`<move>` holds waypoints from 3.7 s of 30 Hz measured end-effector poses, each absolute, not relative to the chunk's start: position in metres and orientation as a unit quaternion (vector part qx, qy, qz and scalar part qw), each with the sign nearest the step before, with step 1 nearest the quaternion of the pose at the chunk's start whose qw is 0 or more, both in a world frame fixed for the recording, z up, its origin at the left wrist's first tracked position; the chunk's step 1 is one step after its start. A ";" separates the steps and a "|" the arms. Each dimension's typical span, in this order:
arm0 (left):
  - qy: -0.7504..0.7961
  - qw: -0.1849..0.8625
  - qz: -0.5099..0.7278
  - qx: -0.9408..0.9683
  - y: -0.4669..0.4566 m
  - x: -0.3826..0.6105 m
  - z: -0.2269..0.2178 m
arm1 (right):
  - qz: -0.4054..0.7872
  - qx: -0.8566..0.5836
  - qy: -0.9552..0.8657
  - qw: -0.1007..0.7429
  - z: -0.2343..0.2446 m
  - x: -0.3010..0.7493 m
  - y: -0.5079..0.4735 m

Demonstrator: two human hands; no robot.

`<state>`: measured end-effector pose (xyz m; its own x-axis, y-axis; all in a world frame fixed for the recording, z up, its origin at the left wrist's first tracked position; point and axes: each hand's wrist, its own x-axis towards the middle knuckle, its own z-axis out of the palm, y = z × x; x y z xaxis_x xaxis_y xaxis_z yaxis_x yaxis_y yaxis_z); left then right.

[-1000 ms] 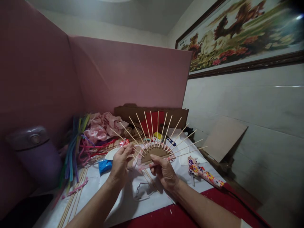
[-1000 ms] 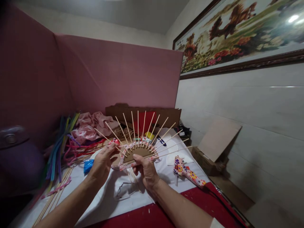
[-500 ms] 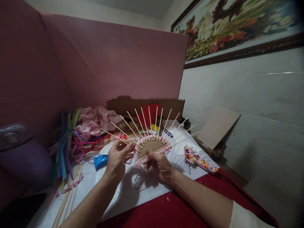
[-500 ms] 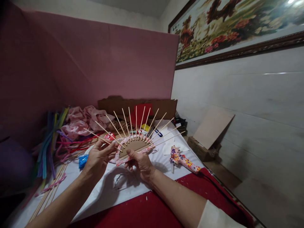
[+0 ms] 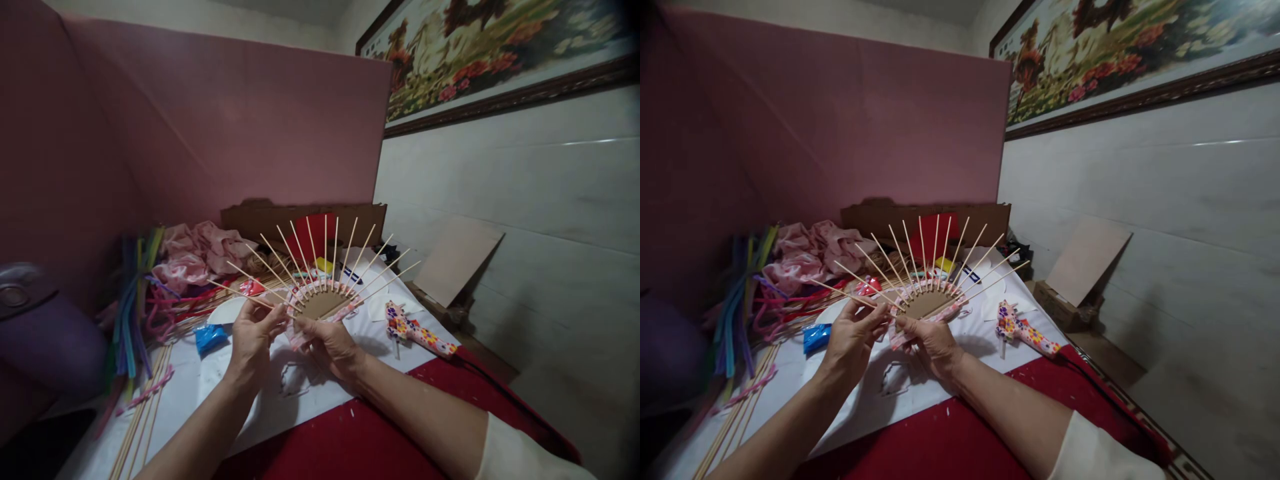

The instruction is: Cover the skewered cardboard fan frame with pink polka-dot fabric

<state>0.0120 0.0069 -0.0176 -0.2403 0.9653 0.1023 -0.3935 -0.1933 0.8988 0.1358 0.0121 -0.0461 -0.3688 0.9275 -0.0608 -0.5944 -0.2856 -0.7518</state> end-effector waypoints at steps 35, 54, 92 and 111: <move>0.387 0.469 0.707 0.361 0.002 0.021 -0.022 | 0.745 -0.254 -0.307 0.534 -0.041 0.133 0.008; 0.395 0.448 0.714 0.367 0.001 0.023 -0.027 | 0.729 -0.249 -0.312 0.556 -0.045 0.131 0.009; 0.374 0.492 0.706 0.346 0.000 0.024 -0.025 | 0.733 -0.239 -0.300 0.562 -0.034 0.133 0.006; 0.383 0.465 0.694 0.393 0.001 0.022 -0.027 | 0.720 -0.234 -0.314 0.573 -0.043 0.133 0.011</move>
<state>0.0216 0.0011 -0.0267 -0.2577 0.9475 0.1893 -0.3442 -0.2731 0.8983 0.1333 0.0108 -0.0428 -0.2342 0.9719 0.0223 -0.6785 -0.1470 -0.7198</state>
